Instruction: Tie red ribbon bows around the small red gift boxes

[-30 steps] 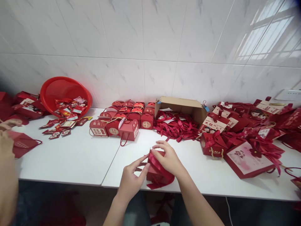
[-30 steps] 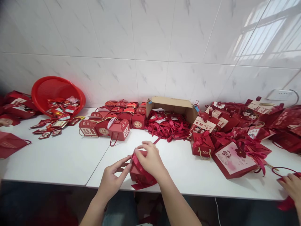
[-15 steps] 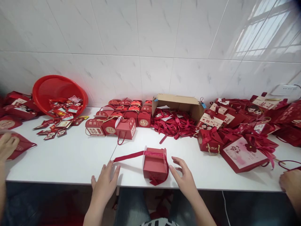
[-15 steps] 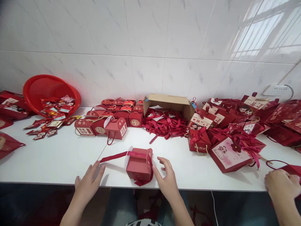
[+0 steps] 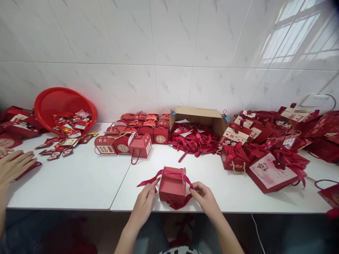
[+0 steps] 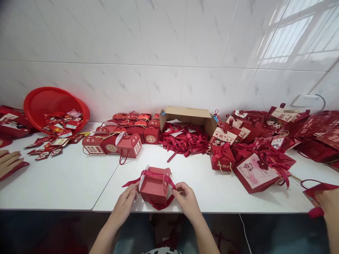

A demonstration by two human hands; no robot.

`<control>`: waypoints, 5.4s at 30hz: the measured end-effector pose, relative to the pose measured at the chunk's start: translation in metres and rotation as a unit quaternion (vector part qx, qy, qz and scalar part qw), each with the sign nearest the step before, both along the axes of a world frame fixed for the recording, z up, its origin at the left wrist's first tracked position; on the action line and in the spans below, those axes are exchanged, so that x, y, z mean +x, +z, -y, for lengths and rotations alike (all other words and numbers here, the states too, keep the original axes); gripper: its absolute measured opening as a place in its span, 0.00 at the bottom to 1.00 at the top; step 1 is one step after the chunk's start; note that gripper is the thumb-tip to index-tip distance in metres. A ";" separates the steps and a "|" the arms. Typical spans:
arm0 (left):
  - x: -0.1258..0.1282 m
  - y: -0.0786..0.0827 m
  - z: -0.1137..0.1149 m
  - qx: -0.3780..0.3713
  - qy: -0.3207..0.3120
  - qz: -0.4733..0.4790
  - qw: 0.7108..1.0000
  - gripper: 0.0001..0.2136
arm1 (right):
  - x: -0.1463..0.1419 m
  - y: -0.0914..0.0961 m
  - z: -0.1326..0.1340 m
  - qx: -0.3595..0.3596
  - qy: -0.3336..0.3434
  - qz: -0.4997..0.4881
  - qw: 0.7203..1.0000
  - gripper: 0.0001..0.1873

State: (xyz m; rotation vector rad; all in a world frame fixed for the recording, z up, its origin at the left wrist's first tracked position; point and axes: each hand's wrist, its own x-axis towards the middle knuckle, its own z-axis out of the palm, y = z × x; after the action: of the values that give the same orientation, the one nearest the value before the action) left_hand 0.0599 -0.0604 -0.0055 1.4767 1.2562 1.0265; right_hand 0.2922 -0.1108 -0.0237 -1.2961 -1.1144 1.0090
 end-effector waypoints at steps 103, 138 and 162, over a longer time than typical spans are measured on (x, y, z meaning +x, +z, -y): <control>0.060 0.162 -0.025 0.186 -0.132 0.087 0.970 0.16 | -0.002 0.160 -0.048 0.226 0.048 -0.051 0.972 0.12; -0.013 0.086 -0.040 0.352 0.146 -0.136 0.915 0.17 | 0.065 0.073 -0.004 0.242 -0.161 0.221 0.931 0.12; 0.040 0.021 -0.022 0.031 -0.075 0.014 0.997 0.19 | 0.014 0.023 -0.030 0.076 -0.006 0.111 0.991 0.22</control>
State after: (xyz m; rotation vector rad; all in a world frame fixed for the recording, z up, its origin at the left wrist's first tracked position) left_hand 0.0998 -0.0379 0.0151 1.5738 1.0836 0.9898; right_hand 0.3060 -0.0806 -0.0004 -1.3118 -1.3240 0.7684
